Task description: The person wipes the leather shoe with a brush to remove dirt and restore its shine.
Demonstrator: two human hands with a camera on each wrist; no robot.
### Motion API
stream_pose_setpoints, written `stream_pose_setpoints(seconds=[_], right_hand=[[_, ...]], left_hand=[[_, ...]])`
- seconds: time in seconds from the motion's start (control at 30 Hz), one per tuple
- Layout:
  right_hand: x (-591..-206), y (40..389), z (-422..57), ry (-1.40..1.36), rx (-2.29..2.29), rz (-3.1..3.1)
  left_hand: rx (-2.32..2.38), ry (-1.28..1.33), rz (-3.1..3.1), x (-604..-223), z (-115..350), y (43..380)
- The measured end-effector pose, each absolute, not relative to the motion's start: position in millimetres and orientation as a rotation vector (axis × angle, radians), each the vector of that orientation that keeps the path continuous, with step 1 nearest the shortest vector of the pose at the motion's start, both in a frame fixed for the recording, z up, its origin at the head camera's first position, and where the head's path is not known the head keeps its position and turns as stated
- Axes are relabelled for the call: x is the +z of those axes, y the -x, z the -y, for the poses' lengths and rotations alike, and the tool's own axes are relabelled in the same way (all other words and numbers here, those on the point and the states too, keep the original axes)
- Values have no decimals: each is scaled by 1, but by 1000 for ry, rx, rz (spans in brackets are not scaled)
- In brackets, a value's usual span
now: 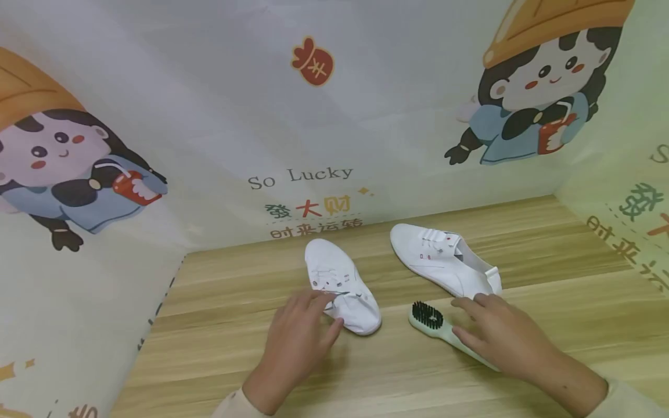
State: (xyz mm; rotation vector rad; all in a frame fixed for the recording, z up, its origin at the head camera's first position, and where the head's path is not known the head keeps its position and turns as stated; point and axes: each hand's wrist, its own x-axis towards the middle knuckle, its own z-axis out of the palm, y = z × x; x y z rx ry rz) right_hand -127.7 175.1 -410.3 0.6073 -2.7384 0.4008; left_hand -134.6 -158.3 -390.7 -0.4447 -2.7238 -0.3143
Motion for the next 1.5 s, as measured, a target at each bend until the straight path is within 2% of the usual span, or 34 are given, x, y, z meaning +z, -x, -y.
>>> stream_pose_setpoints(seconds=[0.5, 1.2, 1.5], right_hand=[[-411, 145, -167, -601, 647, 2941], [-420, 153, -166, -615, 691, 3046], [-424, 152, -171, -643, 733, 3068]], left_hand=[[-359, 619, 2621, -410, 142, 155], [-289, 606, 2741, -411, 134, 155], [-356, 489, 2865, -409, 133, 154]])
